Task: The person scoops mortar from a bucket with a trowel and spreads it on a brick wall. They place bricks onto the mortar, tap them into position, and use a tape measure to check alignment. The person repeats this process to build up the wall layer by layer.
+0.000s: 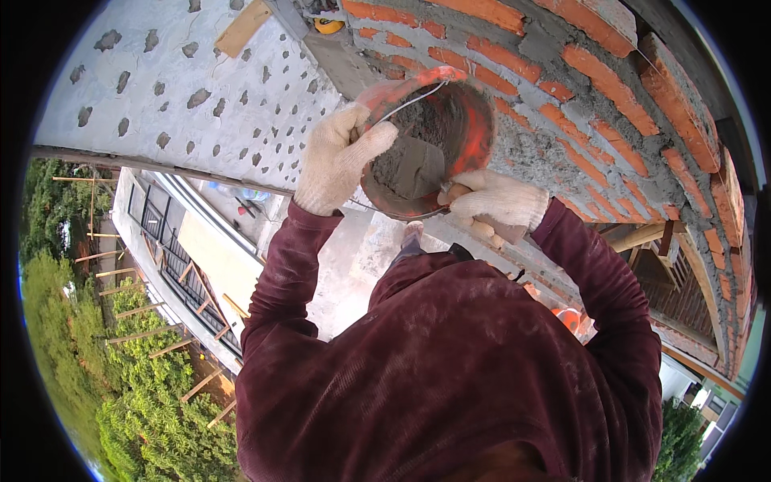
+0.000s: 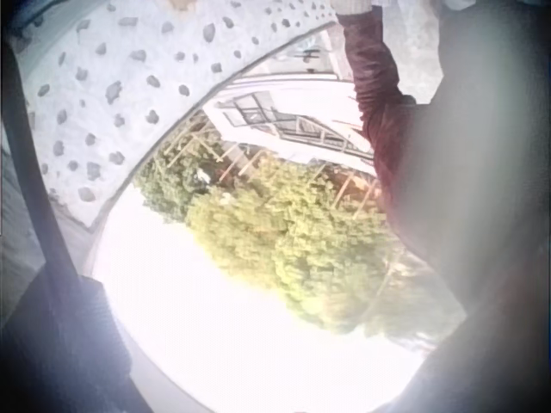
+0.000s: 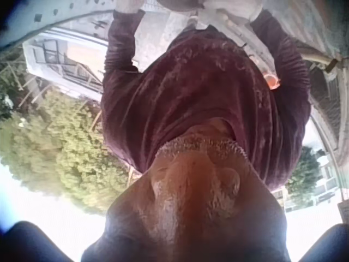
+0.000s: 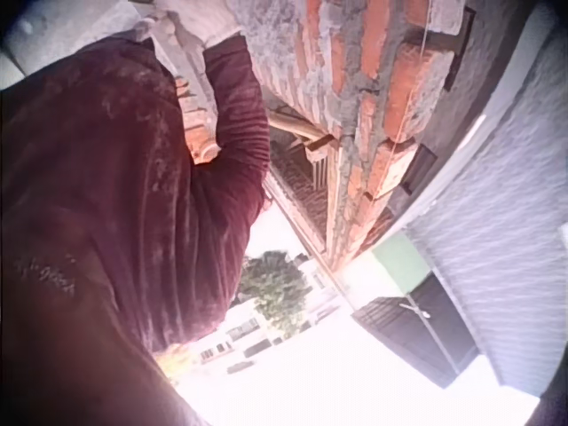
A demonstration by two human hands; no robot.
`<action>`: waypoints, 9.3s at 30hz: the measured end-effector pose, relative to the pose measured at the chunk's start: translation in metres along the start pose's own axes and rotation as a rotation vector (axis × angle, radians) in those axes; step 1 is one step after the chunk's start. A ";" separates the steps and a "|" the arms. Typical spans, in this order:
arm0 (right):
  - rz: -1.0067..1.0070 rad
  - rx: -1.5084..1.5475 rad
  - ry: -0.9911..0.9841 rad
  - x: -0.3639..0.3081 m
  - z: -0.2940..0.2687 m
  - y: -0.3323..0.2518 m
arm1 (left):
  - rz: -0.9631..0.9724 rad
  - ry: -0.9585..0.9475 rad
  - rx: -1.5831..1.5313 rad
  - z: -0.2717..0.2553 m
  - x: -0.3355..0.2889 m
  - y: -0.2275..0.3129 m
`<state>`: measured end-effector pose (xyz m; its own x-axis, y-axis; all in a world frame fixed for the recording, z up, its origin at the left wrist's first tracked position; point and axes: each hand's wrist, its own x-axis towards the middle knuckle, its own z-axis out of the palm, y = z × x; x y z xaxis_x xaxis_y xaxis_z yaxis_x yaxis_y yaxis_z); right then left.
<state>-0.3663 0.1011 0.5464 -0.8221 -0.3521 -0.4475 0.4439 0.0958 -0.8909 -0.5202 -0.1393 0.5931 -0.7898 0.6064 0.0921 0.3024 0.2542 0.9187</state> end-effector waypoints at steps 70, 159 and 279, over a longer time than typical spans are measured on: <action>-0.119 -1.222 0.324 -0.027 -0.193 -0.340 | -0.230 0.194 -0.381 -0.144 0.094 -0.081; -0.246 -1.896 0.562 -0.031 0.020 -0.040 | 0.097 -0.214 0.230 -0.053 0.051 0.048; 0.994 -0.610 0.154 -0.002 -0.231 -0.436 | -0.148 -0.015 -0.211 -0.109 0.118 -0.066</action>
<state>-0.6403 0.2750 0.9184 -0.2632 0.2410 -0.9341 0.7045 0.7096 -0.0154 -0.6915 -0.1668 0.5849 -0.8087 0.5858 -0.0536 0.0646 0.1790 0.9817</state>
